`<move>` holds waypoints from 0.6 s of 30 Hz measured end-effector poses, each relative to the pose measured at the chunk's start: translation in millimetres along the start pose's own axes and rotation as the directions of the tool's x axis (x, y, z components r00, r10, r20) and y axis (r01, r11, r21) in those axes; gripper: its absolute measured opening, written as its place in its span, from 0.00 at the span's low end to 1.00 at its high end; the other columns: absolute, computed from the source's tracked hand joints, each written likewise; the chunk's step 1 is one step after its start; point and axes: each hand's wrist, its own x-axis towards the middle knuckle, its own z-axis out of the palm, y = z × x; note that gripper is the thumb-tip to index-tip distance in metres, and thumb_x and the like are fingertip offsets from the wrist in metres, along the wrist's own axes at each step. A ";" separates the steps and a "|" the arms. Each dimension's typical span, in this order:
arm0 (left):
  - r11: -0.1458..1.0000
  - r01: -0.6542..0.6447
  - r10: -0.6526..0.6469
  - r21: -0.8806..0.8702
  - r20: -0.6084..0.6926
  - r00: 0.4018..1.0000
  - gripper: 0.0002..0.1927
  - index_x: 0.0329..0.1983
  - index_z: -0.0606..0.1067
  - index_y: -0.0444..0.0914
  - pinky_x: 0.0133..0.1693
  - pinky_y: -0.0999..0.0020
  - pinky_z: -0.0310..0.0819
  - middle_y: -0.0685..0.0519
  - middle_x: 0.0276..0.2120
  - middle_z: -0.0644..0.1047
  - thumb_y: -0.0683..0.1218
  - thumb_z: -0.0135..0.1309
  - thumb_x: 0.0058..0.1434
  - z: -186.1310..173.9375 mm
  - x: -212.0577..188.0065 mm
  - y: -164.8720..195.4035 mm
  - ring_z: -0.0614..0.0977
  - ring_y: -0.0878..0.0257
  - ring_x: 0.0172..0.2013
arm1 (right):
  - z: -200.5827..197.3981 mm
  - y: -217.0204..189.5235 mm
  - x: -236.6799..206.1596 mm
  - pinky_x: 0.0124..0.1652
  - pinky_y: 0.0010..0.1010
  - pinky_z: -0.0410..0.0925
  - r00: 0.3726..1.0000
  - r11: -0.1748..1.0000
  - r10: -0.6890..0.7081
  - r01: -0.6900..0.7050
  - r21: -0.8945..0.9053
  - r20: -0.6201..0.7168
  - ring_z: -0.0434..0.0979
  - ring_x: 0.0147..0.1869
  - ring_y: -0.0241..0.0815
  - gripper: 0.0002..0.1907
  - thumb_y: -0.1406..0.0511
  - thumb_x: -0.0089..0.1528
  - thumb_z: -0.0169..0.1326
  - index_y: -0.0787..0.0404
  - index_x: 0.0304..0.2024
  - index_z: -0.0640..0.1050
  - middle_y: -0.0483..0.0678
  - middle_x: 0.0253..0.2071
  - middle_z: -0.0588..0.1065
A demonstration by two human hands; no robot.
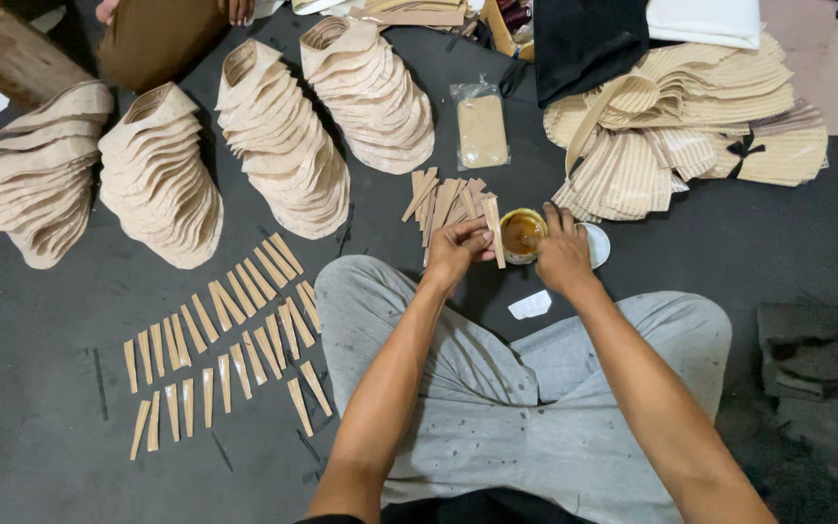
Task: The person sits on the floor of a workshop and applies glue from a small open container onto narrow wooden strips, one at a time, then lays each coated strip in rows on the floor. They repeat this cycle continuously, building rows of glued strips beside stacks of shaped shoe upper components.
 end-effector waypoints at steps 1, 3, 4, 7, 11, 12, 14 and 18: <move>1.000 0.006 -0.006 0.003 -0.012 1.000 0.17 0.58 0.76 0.27 0.40 0.70 0.84 0.46 0.39 0.82 0.35 0.55 0.66 0.3 -0.2 1.8 0.84 0.62 0.36 | -5.2 -0.9 1.5 0.59 0.53 0.59 0.999 0.998 0.006 -0.003 -0.055 0.053 0.61 0.69 0.62 0.20 0.68 0.47 0.58 0.48 0.41 0.86 0.60 0.67 0.64; 1.000 0.027 -0.027 -0.012 -0.026 0.999 0.17 0.58 0.75 0.27 0.40 0.68 0.85 0.47 0.39 0.82 0.35 0.55 0.65 1.5 -0.5 6.8 0.85 0.62 0.37 | -19.4 -7.1 -0.1 0.60 0.51 0.60 0.998 0.999 0.009 -0.011 -0.037 -0.064 0.65 0.68 0.59 0.22 0.69 0.49 0.57 0.48 0.46 0.86 0.58 0.66 0.68; 0.999 0.041 -0.041 -0.022 -0.035 0.999 0.17 0.58 0.75 0.26 0.40 0.68 0.85 0.47 0.38 0.82 0.35 0.55 0.65 2.4 -1.9 8.7 0.85 0.61 0.37 | -27.9 -10.5 -2.1 0.60 0.50 0.60 0.993 1.000 0.011 -0.014 -0.027 -0.117 0.67 0.68 0.57 0.23 0.70 0.51 0.56 0.48 0.48 0.86 0.56 0.65 0.70; 0.998 0.052 -0.051 -0.045 0.028 0.998 0.20 0.60 0.73 0.28 0.41 0.66 0.86 0.49 0.38 0.81 0.35 0.55 0.65 5.3 -4.4 14.6 0.85 0.61 0.39 | -52.9 -22.0 -2.2 0.60 0.45 0.63 0.957 0.974 0.197 -0.217 0.071 0.213 0.72 0.65 0.47 0.09 0.68 0.58 0.56 0.52 0.36 0.86 0.46 0.53 0.76; 0.995 0.085 -0.078 -0.056 0.117 0.990 0.21 0.62 0.72 0.29 0.41 0.63 0.86 0.48 0.38 0.80 0.36 0.54 0.66 11.7 -10.1 19.6 0.84 0.61 0.38 | -78.2 -34.3 2.9 0.56 0.34 0.68 0.982 0.646 0.105 0.052 0.762 -0.156 0.76 0.57 0.50 0.29 0.82 0.52 0.40 0.59 0.51 0.80 0.53 0.48 0.73; 0.994 0.098 -0.091 -0.049 0.138 0.986 0.21 0.62 0.72 0.30 0.42 0.63 0.86 0.49 0.39 0.80 0.36 0.53 0.66 12.4 -12.1 21.1 0.85 0.61 0.38 | -81.7 -36.9 5.0 0.56 0.33 0.67 0.983 0.600 0.080 0.084 0.796 -0.164 0.76 0.56 0.52 0.33 0.83 0.51 0.39 0.60 0.54 0.79 0.53 0.48 0.73; 0.993 0.104 -0.093 -0.059 0.163 0.982 0.21 0.63 0.72 0.30 0.43 0.64 0.86 0.50 0.40 0.80 0.36 0.53 0.66 13.9 -14.6 25.2 0.85 0.62 0.39 | -86.4 -40.1 6.8 0.56 0.33 0.67 0.982 0.570 0.040 0.130 0.811 -0.186 0.76 0.56 0.53 0.36 0.84 0.49 0.38 0.61 0.56 0.79 0.54 0.48 0.73; 0.991 0.064 -0.039 -0.117 0.209 0.977 0.23 0.66 0.70 0.31 0.41 0.65 0.85 0.50 0.39 0.80 0.37 0.54 0.67 11.8 -19.8 33.0 0.84 0.61 0.38 | -84.9 -43.8 2.8 0.58 0.32 0.69 0.970 0.622 -0.004 0.193 0.759 -0.244 0.77 0.56 0.51 0.35 0.84 0.48 0.40 0.58 0.52 0.82 0.53 0.48 0.74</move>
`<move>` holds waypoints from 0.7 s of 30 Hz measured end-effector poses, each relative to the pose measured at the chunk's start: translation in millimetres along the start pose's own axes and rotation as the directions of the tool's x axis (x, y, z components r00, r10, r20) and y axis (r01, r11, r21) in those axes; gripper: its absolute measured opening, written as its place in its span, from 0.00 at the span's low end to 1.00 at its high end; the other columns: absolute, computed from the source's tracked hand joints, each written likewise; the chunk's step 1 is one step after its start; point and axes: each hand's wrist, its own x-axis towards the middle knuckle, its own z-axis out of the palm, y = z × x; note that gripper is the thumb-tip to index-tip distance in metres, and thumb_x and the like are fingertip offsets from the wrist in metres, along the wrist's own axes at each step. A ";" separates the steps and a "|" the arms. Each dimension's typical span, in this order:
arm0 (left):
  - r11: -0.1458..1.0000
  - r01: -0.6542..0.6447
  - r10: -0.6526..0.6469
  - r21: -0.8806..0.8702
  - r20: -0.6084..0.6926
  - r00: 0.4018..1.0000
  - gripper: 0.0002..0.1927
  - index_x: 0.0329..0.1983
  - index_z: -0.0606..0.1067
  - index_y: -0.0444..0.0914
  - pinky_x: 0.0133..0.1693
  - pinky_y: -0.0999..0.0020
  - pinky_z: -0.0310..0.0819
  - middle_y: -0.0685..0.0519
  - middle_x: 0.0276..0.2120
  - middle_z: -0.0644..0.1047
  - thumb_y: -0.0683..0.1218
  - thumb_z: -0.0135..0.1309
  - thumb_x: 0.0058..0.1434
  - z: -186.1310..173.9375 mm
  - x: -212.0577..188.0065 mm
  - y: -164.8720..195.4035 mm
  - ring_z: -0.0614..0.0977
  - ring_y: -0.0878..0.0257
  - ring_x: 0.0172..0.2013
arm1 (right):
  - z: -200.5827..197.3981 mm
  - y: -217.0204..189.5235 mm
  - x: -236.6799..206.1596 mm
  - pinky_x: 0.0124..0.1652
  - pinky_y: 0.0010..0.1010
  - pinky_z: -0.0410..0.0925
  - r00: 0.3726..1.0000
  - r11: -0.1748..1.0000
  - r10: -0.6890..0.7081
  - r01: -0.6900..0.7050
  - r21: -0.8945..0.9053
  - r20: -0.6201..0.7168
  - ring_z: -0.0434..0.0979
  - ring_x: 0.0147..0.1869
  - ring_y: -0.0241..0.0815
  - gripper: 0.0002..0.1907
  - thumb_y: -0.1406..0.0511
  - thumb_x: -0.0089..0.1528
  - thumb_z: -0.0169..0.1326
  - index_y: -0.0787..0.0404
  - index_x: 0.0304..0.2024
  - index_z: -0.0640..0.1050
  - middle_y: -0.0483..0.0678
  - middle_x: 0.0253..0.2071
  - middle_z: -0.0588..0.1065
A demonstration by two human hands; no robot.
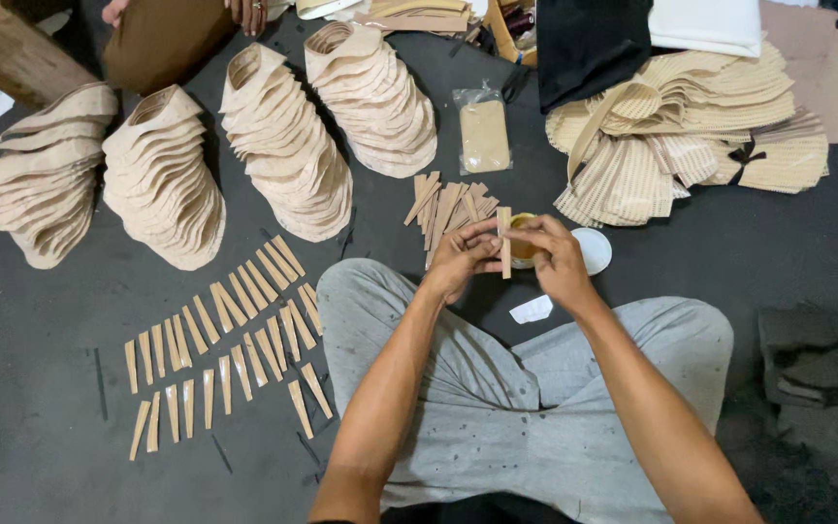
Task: The person sits on the floor of a workshop and applies glue from a small open container onto narrow wooden strips, one at a time, then lays each coated strip in rows on the floor. They repeat this cycle continuously, building rows of glued strips beside stacks of shaped shoe upper components.
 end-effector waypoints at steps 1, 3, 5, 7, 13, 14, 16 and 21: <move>1.000 -0.009 0.009 -0.012 0.023 1.000 0.24 0.66 0.69 0.31 0.40 0.66 0.84 0.50 0.38 0.80 0.37 0.54 0.67 0.9 -1.5 -0.2 0.84 0.59 0.37 | 0.6 -0.2 -4.1 0.57 0.31 0.69 1.000 1.000 -0.011 0.011 -0.010 -0.008 0.77 0.56 0.50 0.34 0.84 0.49 0.40 0.57 0.51 0.83 0.52 0.48 0.75; 0.999 0.027 -0.027 0.019 0.000 1.000 0.25 0.67 0.69 0.31 0.42 0.67 0.84 0.52 0.40 0.81 0.38 0.55 0.66 2.8 -1.7 -0.9 0.84 0.63 0.39 | -1.0 0.0 -9.8 0.57 0.32 0.69 0.999 0.999 0.004 -0.006 -0.032 -0.042 0.78 0.56 0.49 0.33 0.84 0.50 0.41 0.56 0.50 0.83 0.52 0.48 0.75; 0.998 0.044 -0.044 0.041 -0.003 0.999 0.25 0.67 0.69 0.31 0.43 0.68 0.84 0.53 0.40 0.81 0.38 0.55 0.66 4.6 0.3 -2.6 0.84 0.65 0.41 | -4.6 0.6 -9.8 0.57 0.34 0.69 0.996 0.997 0.040 -0.045 -0.062 -0.075 0.77 0.56 0.50 0.34 0.83 0.49 0.41 0.57 0.52 0.82 0.52 0.48 0.74; 0.998 0.045 -0.045 0.041 0.004 0.999 0.25 0.66 0.69 0.31 0.43 0.67 0.84 0.54 0.40 0.80 0.38 0.56 0.65 4.8 1.7 -4.2 0.84 0.65 0.40 | -6.8 0.6 -5.7 0.56 0.37 0.68 0.990 0.989 0.102 -0.111 -0.094 -0.093 0.75 0.55 0.52 0.39 0.83 0.46 0.39 0.59 0.57 0.80 0.53 0.48 0.73; 0.998 0.042 -0.043 0.057 0.019 0.999 0.24 0.66 0.70 0.31 0.43 0.68 0.83 0.53 0.39 0.79 0.39 0.55 0.66 0.2 0.8 -5.6 0.83 0.65 0.38 | -7.6 -5.7 0.8 0.58 0.41 0.63 0.998 0.940 0.019 -0.041 -0.339 -0.067 0.72 0.57 0.53 0.34 0.81 0.47 0.46 0.54 0.52 0.83 0.50 0.48 0.74; 0.997 0.035 -0.035 0.064 -0.001 0.999 0.24 0.66 0.70 0.31 0.43 0.68 0.83 0.54 0.39 0.79 0.39 0.55 0.66 0.4 0.5 -5.9 0.83 0.65 0.38 | -7.6 -6.4 0.9 0.58 0.41 0.63 0.998 0.939 0.010 -0.029 -0.343 -0.059 0.72 0.57 0.53 0.34 0.81 0.47 0.46 0.54 0.53 0.82 0.50 0.48 0.74; 0.996 0.019 -0.017 0.083 -0.033 0.999 0.24 0.66 0.70 0.31 0.43 0.68 0.84 0.55 0.39 0.79 0.39 0.55 0.66 1.5 1.7 -5.7 0.83 0.67 0.39 | -8.1 -6.3 2.6 0.57 0.42 0.63 0.999 0.935 -0.014 -0.004 -0.354 -0.050 0.72 0.57 0.54 0.34 0.81 0.48 0.46 0.55 0.54 0.82 0.51 0.48 0.74; 0.995 0.045 -0.046 0.085 0.012 0.999 0.24 0.66 0.71 0.30 0.42 0.71 0.84 0.54 0.40 0.80 0.39 0.55 0.66 1.9 3.1 -4.2 0.84 0.66 0.38 | -10.5 -5.6 4.0 0.59 0.43 0.62 0.999 0.935 -0.020 0.008 -0.355 -0.029 0.71 0.57 0.53 0.35 0.80 0.47 0.45 0.53 0.54 0.82 0.49 0.49 0.74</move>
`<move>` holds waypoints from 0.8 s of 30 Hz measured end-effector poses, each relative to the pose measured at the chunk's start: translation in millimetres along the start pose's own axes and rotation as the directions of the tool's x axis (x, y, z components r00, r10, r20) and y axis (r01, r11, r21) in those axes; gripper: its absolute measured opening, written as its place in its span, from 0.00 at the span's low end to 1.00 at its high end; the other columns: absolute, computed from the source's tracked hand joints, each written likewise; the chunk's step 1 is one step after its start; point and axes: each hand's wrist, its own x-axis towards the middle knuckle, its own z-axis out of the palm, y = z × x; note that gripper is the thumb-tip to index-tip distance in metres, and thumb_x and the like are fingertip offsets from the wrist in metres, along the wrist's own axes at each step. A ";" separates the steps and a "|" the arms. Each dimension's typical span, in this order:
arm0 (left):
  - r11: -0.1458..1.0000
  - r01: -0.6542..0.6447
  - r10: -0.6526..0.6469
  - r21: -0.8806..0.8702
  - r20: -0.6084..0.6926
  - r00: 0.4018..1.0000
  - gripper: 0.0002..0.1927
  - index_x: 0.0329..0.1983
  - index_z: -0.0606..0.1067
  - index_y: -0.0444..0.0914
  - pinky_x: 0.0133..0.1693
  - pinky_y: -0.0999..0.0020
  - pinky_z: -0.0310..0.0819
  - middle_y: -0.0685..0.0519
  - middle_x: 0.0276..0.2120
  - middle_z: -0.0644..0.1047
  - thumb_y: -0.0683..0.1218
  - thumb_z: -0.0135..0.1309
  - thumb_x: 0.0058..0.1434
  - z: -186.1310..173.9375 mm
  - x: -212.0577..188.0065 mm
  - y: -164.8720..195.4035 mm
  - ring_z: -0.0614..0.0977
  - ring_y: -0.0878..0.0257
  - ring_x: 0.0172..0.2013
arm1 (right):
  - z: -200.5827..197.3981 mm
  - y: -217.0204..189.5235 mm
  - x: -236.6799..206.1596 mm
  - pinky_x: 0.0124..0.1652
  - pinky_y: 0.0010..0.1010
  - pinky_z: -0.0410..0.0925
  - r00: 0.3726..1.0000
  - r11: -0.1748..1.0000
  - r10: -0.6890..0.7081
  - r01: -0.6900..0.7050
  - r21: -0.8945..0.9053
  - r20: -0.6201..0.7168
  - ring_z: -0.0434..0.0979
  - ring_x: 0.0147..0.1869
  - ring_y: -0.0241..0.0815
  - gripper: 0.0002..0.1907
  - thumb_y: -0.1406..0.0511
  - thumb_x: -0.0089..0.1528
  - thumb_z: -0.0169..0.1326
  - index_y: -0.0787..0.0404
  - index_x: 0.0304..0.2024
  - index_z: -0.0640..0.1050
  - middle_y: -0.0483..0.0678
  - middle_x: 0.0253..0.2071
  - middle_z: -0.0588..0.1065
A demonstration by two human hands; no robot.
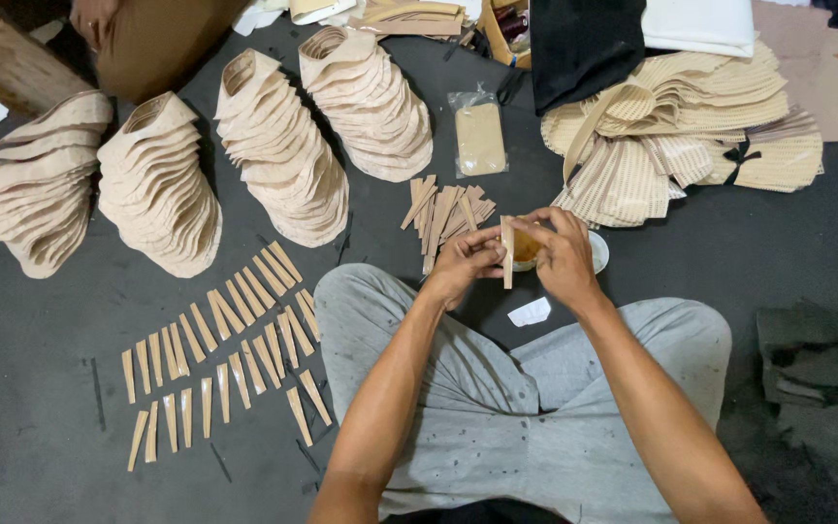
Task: The person sits on the floor of a workshop and applies glue from a small open container onto narrow wooden strips, one at a time, then lays each coated strip in rows on the floor. They repeat this cycle continuously, building rows of glued strips beside stacks of shaped shoe upper components.
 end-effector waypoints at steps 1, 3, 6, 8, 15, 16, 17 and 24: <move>1.000 -0.008 0.008 0.001 0.002 1.000 0.24 0.66 0.71 0.30 0.42 0.70 0.84 0.53 0.40 0.80 0.38 0.55 0.66 -0.5 -0.2 -0.2 0.84 0.65 0.38 | -0.1 -0.1 -0.7 0.59 0.44 0.62 1.000 0.999 -0.026 0.026 -0.018 0.011 0.71 0.57 0.53 0.35 0.80 0.47 0.45 0.53 0.54 0.83 0.49 0.49 0.74; 0.999 -0.015 0.015 -0.030 -0.005 1.000 0.24 0.66 0.70 0.29 0.42 0.70 0.84 0.52 0.40 0.80 0.38 0.55 0.66 -0.8 -0.7 -2.0 0.84 0.64 0.38 | -0.5 -1.0 -5.0 0.60 0.45 0.61 0.997 0.997 -0.065 0.066 -0.039 0.029 0.72 0.56 0.51 0.34 0.79 0.47 0.46 0.50 0.51 0.85 0.48 0.48 0.75; 0.999 -0.019 0.018 -0.049 -0.011 1.000 0.25 0.66 0.70 0.27 0.44 0.68 0.84 0.51 0.40 0.80 0.38 0.56 0.66 -1.5 -1.5 -5.0 0.85 0.63 0.39 | -1.2 -1.8 -10.5 0.61 0.44 0.61 0.997 0.997 -0.075 0.076 -0.034 0.023 0.71 0.56 0.52 0.33 0.79 0.48 0.47 0.47 0.48 0.86 0.48 0.47 0.75; 0.999 -0.021 0.021 -0.049 -0.002 1.000 0.25 0.66 0.69 0.27 0.45 0.68 0.85 0.51 0.41 0.80 0.37 0.56 0.65 -1.6 -1.0 -6.6 0.85 0.62 0.40 | -3.5 -0.5 -11.0 0.62 0.45 0.60 0.996 0.995 -0.089 0.089 -0.033 0.016 0.71 0.56 0.52 0.32 0.79 0.48 0.48 0.47 0.48 0.86 0.48 0.47 0.74; 0.998 -0.016 0.015 -0.056 -0.012 1.000 0.23 0.66 0.69 0.27 0.45 0.66 0.86 0.47 0.42 0.81 0.39 0.53 0.68 -4.0 1.7 -10.6 0.85 0.60 0.41 | -10.4 0.3 -9.1 0.68 0.50 0.55 0.982 0.971 -0.184 0.189 -0.146 0.044 0.73 0.57 0.50 0.29 0.79 0.49 0.51 0.46 0.44 0.86 0.47 0.46 0.73; 0.997 -0.006 0.005 -0.070 -0.020 1.000 0.23 0.65 0.69 0.27 0.45 0.65 0.86 0.46 0.43 0.82 0.39 0.51 0.68 -4.6 2.1 -11.4 0.85 0.59 0.41 | -10.7 -0.3 -9.4 0.69 0.51 0.55 0.980 0.966 -0.196 0.200 -0.163 0.045 0.73 0.57 0.49 0.28 0.78 0.50 0.51 0.45 0.44 0.86 0.46 0.46 0.73; 0.998 -0.017 0.015 -0.062 -0.033 0.999 0.22 0.65 0.69 0.27 0.45 0.65 0.86 0.45 0.43 0.82 0.39 0.52 0.68 -5.2 2.5 -12.0 0.85 0.59 0.41 | -10.9 -0.8 -9.3 0.69 0.52 0.54 0.977 0.963 -0.208 0.213 -0.165 0.047 0.73 0.57 0.48 0.27 0.78 0.50 0.52 0.45 0.44 0.86 0.46 0.46 0.73; 0.999 -0.026 0.023 -0.042 -0.079 0.997 0.20 0.63 0.71 0.27 0.42 0.64 0.86 0.46 0.41 0.81 0.36 0.52 0.68 -7.4 3.1 -14.3 0.85 0.60 0.40 | -12.0 -4.2 -11.4 0.68 0.55 0.55 0.957 0.938 -0.277 0.289 -0.193 0.085 0.74 0.56 0.47 0.26 0.77 0.47 0.55 0.46 0.42 0.85 0.46 0.45 0.73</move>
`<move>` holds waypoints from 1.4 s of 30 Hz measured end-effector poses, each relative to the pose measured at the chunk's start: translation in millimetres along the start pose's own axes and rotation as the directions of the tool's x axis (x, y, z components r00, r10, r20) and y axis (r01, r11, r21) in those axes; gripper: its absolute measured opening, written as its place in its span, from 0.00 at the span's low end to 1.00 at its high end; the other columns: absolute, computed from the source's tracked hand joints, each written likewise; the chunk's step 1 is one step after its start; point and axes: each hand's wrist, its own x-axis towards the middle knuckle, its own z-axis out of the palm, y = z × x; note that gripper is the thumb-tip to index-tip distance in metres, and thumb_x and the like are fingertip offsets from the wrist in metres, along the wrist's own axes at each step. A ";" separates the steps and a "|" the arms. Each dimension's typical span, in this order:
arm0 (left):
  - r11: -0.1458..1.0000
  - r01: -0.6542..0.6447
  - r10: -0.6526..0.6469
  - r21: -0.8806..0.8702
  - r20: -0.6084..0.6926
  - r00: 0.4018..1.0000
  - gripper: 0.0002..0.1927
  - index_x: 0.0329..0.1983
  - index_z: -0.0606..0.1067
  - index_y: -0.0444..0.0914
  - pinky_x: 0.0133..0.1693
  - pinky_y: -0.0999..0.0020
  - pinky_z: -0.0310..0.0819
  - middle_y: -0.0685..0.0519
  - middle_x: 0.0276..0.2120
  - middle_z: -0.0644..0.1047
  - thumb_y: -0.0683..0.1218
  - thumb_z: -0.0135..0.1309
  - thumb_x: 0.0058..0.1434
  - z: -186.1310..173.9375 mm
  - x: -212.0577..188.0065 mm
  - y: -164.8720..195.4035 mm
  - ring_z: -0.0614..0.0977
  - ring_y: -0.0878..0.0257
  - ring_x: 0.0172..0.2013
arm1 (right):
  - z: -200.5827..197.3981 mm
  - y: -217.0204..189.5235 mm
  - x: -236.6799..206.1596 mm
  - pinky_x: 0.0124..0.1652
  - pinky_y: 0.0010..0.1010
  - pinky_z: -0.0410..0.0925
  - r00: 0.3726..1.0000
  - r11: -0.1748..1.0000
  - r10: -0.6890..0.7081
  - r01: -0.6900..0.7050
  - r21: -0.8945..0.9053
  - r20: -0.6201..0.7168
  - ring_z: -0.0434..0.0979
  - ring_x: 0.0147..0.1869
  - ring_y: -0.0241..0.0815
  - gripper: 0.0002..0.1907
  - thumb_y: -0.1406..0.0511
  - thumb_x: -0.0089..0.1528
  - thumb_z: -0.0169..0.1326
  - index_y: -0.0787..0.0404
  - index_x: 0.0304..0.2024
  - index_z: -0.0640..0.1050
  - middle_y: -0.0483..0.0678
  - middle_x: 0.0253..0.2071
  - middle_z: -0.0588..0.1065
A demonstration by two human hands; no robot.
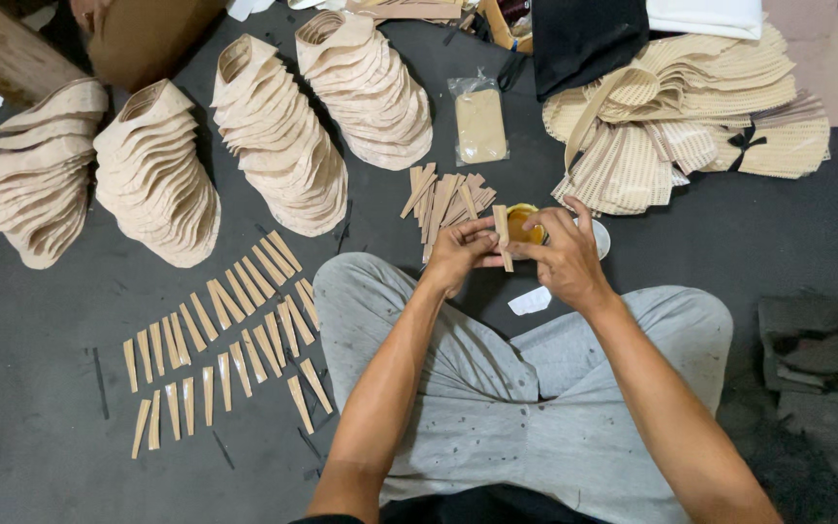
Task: The person sits on the floor of a workshop and applies glue from a small open container onto narrow wooden strips, one at a time, then lays each coated strip in rows on the floor. They repeat this cycle continuously, building rows of glued strips beside stacks of shaped shoe upper components.
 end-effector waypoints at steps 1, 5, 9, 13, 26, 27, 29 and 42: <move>1.000 0.008 -0.008 -0.002 -0.009 1.000 0.20 0.63 0.71 0.27 0.41 0.64 0.86 0.46 0.41 0.81 0.36 0.52 0.67 -0.3 0.0 0.0 0.85 0.60 0.39 | 0.4 -1.0 -0.3 0.69 0.55 0.55 1.000 1.000 -0.006 0.006 0.002 0.001 0.74 0.56 0.47 0.26 0.77 0.47 0.55 0.45 0.42 0.86 0.45 0.45 0.73; 1.000 -0.001 -0.001 -0.026 -0.079 0.997 0.19 0.61 0.72 0.27 0.38 0.63 0.87 0.48 0.39 0.81 0.35 0.52 0.67 -1.6 -0.1 -1.0 0.84 0.62 0.36 | 3.4 -5.3 -2.1 0.68 0.56 0.56 0.999 0.999 -0.047 0.047 -0.003 -0.012 0.74 0.57 0.49 0.26 0.76 0.46 0.55 0.47 0.41 0.86 0.48 0.45 0.73; 1.000 -0.016 0.013 -0.023 -0.126 0.992 0.18 0.59 0.73 0.28 0.36 0.63 0.87 0.50 0.37 0.80 0.35 0.52 0.66 -4.4 1.7 -3.3 0.83 0.64 0.34 | 6.3 -6.2 -3.8 0.69 0.57 0.56 0.997 0.997 -0.069 0.070 0.031 -0.029 0.74 0.57 0.49 0.21 0.75 0.46 0.56 0.49 0.38 0.85 0.49 0.45 0.73; 0.998 -0.035 0.024 -0.056 -0.184 0.983 0.17 0.57 0.73 0.28 0.36 0.63 0.87 0.50 0.37 0.80 0.36 0.52 0.66 -7.8 6.1 -4.4 0.83 0.63 0.34 | 9.0 -6.7 -6.7 0.68 0.58 0.56 0.994 0.995 -0.100 0.100 0.012 -0.033 0.74 0.57 0.50 0.23 0.75 0.46 0.55 0.49 0.40 0.86 0.50 0.45 0.72; 0.973 -0.193 0.131 -0.125 -0.389 0.912 0.18 0.58 0.70 0.29 0.40 0.62 0.86 0.46 0.43 0.79 0.37 0.53 0.66 -12.7 8.5 14.8 0.84 0.60 0.39 | 22.2 -4.6 -35.0 0.65 0.54 0.60 0.994 0.995 0.099 -0.099 0.017 -0.053 0.73 0.58 0.51 0.23 0.79 0.48 0.53 0.54 0.43 0.82 0.51 0.46 0.72; 0.965 -0.221 0.150 -0.140 -0.394 0.907 0.18 0.58 0.70 0.29 0.40 0.63 0.85 0.46 0.42 0.79 0.37 0.53 0.66 -12.0 4.0 23.2 0.84 0.60 0.39 | 23.8 -2.9 -39.1 0.62 0.52 0.62 0.986 0.988 0.147 -0.143 0.052 -0.084 0.72 0.58 0.54 0.26 0.80 0.49 0.52 0.56 0.46 0.82 0.52 0.47 0.72; 0.934 -0.311 0.216 -0.179 -0.412 0.885 0.17 0.58 0.70 0.29 0.42 0.63 0.84 0.47 0.42 0.80 0.37 0.54 0.66 -11.2 -12.2 43.4 0.83 0.61 0.39 | 26.9 1.0 -45.6 0.57 0.46 0.66 0.959 0.960 0.255 -0.236 0.149 -0.126 0.72 0.56 0.56 0.31 0.82 0.49 0.49 0.59 0.52 0.81 0.55 0.49 0.70; 0.817 0.145 0.410 0.558 -0.739 0.535 0.10 0.47 0.78 0.29 0.32 0.73 0.75 0.49 0.34 0.82 0.34 0.55 0.63 -204.0 -316.5 99.4 0.80 0.66 0.31 | 57.0 20.2 -65.2 0.50 0.28 0.72 0.864 0.804 0.490 -0.397 0.442 -0.116 0.72 0.55 0.45 0.33 0.85 0.57 0.41 0.63 0.61 0.79 0.54 0.55 0.64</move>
